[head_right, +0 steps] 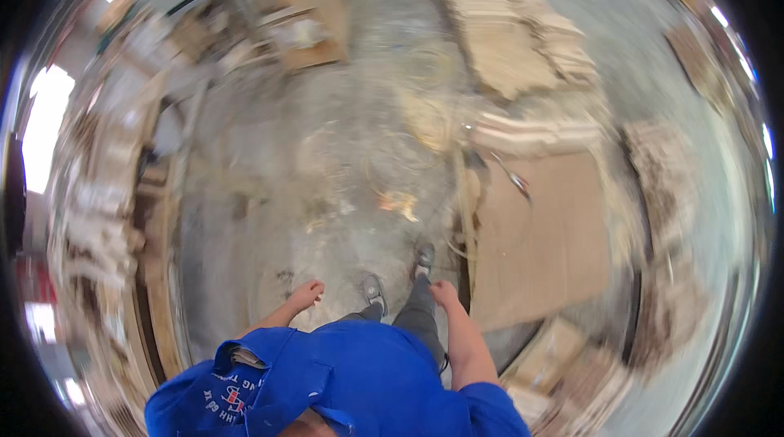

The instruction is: The person applies glue to the slots of several wooden chair legs using a small brush and a container of adhesive. They then pick up and move the legs around the workbench, occasionally using a pneumatic nail gun to fasten pieces together.

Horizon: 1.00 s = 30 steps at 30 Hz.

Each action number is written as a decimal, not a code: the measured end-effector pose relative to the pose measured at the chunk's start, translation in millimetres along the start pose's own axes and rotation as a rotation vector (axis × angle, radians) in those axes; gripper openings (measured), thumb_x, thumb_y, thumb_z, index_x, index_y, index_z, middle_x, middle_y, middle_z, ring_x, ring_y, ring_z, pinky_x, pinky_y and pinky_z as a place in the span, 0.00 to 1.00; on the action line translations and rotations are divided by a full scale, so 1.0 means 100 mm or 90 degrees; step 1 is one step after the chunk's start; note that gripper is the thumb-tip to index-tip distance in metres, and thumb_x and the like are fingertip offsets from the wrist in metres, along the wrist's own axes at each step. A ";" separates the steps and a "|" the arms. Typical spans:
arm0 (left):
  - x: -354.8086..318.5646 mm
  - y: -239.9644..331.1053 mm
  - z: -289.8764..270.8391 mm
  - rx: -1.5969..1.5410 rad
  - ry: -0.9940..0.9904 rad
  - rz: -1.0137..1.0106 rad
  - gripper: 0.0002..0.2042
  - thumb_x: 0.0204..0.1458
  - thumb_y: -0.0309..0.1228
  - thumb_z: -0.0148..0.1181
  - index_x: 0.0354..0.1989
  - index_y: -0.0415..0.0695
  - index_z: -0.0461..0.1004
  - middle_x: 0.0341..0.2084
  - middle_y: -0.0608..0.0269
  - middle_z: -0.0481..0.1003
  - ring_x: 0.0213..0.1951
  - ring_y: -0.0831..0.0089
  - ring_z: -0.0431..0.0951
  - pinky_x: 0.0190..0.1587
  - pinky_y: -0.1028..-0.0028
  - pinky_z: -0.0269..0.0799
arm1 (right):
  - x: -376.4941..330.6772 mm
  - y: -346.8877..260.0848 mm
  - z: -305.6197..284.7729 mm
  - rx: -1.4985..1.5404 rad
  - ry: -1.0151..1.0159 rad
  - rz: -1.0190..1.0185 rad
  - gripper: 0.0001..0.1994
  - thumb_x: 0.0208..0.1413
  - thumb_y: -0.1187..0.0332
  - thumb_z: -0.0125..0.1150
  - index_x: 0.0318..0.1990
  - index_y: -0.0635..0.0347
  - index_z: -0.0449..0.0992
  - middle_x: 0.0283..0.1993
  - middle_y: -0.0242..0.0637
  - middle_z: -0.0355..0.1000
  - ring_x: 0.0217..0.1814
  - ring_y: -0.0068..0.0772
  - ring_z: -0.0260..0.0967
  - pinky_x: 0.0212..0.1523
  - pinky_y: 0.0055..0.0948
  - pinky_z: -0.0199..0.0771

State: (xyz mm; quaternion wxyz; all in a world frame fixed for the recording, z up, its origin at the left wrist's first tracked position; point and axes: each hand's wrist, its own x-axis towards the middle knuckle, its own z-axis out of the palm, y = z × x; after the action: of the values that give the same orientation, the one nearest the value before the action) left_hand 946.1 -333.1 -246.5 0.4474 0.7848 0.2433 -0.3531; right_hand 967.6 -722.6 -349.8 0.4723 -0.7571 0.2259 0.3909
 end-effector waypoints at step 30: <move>-0.12 0.12 1.13 0.208 0.359 0.022 0.32 0.50 0.51 0.56 0.60 0.44 0.61 0.49 0.49 0.71 0.51 0.57 0.71 0.54 0.63 0.63 | 1.53 -1.69 1.16 0.559 -0.505 0.184 0.13 0.61 0.59 0.48 0.27 0.54 0.65 0.23 0.33 0.62 0.29 0.35 0.61 0.38 0.41 0.65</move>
State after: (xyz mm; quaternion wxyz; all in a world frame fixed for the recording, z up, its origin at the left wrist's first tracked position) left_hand 908.4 -438.8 -270.2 0.2367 0.9170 0.2847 -0.1488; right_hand 1134.8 -538.7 -410.8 0.7307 -0.2498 0.2731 0.5737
